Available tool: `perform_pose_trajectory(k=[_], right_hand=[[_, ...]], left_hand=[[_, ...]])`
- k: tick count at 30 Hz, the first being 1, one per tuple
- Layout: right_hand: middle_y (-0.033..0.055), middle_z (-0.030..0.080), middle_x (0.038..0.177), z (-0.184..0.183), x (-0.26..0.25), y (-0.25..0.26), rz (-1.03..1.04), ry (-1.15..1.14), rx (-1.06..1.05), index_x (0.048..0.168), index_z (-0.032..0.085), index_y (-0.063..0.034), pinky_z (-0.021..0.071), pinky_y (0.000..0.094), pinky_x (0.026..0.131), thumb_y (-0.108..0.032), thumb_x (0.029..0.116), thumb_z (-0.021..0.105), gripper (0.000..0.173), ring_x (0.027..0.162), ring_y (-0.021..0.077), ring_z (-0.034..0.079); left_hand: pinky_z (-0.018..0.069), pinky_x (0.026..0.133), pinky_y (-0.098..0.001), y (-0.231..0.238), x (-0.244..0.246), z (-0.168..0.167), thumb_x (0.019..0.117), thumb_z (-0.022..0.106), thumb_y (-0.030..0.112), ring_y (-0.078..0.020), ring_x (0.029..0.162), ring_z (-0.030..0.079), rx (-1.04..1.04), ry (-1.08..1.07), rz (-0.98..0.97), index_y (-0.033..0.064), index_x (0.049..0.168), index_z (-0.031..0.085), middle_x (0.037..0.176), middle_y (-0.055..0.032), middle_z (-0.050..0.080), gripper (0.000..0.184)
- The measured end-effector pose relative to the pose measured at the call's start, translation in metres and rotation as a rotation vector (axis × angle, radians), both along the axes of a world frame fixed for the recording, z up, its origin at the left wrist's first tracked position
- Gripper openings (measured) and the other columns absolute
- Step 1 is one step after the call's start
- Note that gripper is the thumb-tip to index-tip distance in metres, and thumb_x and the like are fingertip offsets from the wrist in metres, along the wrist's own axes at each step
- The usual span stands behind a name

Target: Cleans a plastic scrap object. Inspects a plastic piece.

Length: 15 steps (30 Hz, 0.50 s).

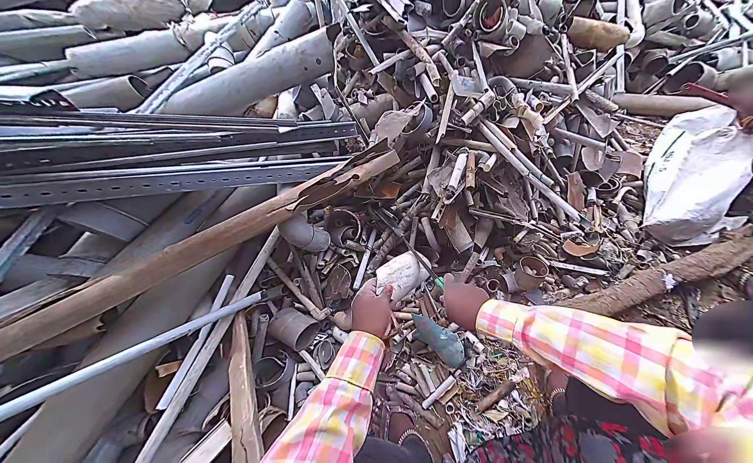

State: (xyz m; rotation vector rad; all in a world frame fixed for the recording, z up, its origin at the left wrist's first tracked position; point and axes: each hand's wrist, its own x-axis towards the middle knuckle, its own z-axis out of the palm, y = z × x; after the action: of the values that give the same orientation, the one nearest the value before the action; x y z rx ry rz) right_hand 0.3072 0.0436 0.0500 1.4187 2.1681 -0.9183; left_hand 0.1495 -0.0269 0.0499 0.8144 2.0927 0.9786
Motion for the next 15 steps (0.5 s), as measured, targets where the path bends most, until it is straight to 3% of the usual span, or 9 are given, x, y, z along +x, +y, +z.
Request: perform_pose_trajectory(k=[3,5,7,8,10,13,15], right_hand=[[0.0242,0.066,0.121,0.007,-0.005,-0.025,0.109,0.024,-0.003,0.151,0.028,-0.0045,0.0546,0.0593,0.09,-0.018,0.1059,0.048,0.052,0.115,0.0423,0.067],[0.0251,0.065,0.124,-0.006,-0.003,-0.002,0.056,0.0,0.045,0.153,0.028,-0.0043,0.0543,0.0593,0.092,-0.023,0.1082,0.046,0.052,0.117,0.0422,0.067],[0.0256,0.064,0.126,-0.02,0.006,0.043,-0.059,-0.005,0.047,0.146,0.038,-0.0007,0.0526,0.0577,0.094,-0.026,0.1058,0.053,0.05,0.116,0.0399,0.066],[0.0257,0.063,0.123,-0.024,0.013,0.064,-0.124,0.03,0.035,0.137,0.048,0.0026,0.051,0.0563,0.094,-0.029,0.1055,0.056,0.046,0.113,0.0381,0.066],[0.026,0.063,0.118,-0.024,0.024,0.091,-0.281,0.183,0.03,0.126,0.057,0.0065,0.049,0.0539,0.093,-0.034,0.1044,0.061,0.046,0.106,0.0357,0.064],[0.0207,0.061,0.109,-0.02,0.033,0.101,-0.6,0.589,-0.005,0.13,0.051,0.0015,0.0569,0.0426,0.074,-0.026,0.1066,0.06,0.038,0.082,0.0258,0.066],[0.0163,0.061,0.109,-0.018,0.035,0.099,-0.74,0.826,-0.117,0.136,0.049,-0.0041,0.0552,0.0393,0.068,-0.027,0.1087,0.055,0.036,0.079,0.0217,0.062]], left_hand=[[0.0511,0.102,-0.0458,0.003,-0.01,-0.004,0.1067,0.053,0.01,-0.0274,0.114,0.067,-0.085,0.057,0.001,-0.0032,0.131,0.059,0.126,-0.022,0.066,0.028],[0.0568,0.096,-0.0417,0.001,-0.003,-0.002,0.1066,0.053,0.009,-0.0243,0.11,0.069,-0.05,-0.011,-0.011,-0.0022,0.132,0.058,0.126,-0.0206,0.065,0.028],[0.0562,0.1,-0.0389,0.001,0.004,0.004,0.1066,0.053,0.008,-0.0228,0.113,0.069,-0.017,-0.037,-0.089,-0.0017,0.136,0.057,0.13,-0.0202,0.064,0.031],[0.0537,0.104,-0.0391,0.0,0.006,0.008,0.107,0.052,0.008,-0.0232,0.118,0.067,-0.025,-0.008,-0.149,-0.0012,0.139,0.056,0.133,-0.0203,0.062,0.033],[0.0453,0.111,-0.0413,-0.001,0.004,0.013,0.108,0.05,0.01,-0.0257,0.127,0.061,-0.057,0.072,-0.25,0.0,0.143,0.053,0.138,-0.0209,0.06,0.037],[0.0448,0.109,-0.0378,-0.001,-0.003,0.012,0.1083,0.05,0.011,-0.0227,0.124,0.062,-0.014,0.119,-0.313,0.0001,0.141,0.055,0.133,-0.0191,0.064,0.035],[0.0468,0.105,-0.0318,-0.003,-0.006,0.01,0.1063,0.052,0.008,-0.0154,0.117,0.063,0.12,0.095,-0.32,-0.0001,0.133,0.061,0.126,-0.0154,0.067,0.029]])
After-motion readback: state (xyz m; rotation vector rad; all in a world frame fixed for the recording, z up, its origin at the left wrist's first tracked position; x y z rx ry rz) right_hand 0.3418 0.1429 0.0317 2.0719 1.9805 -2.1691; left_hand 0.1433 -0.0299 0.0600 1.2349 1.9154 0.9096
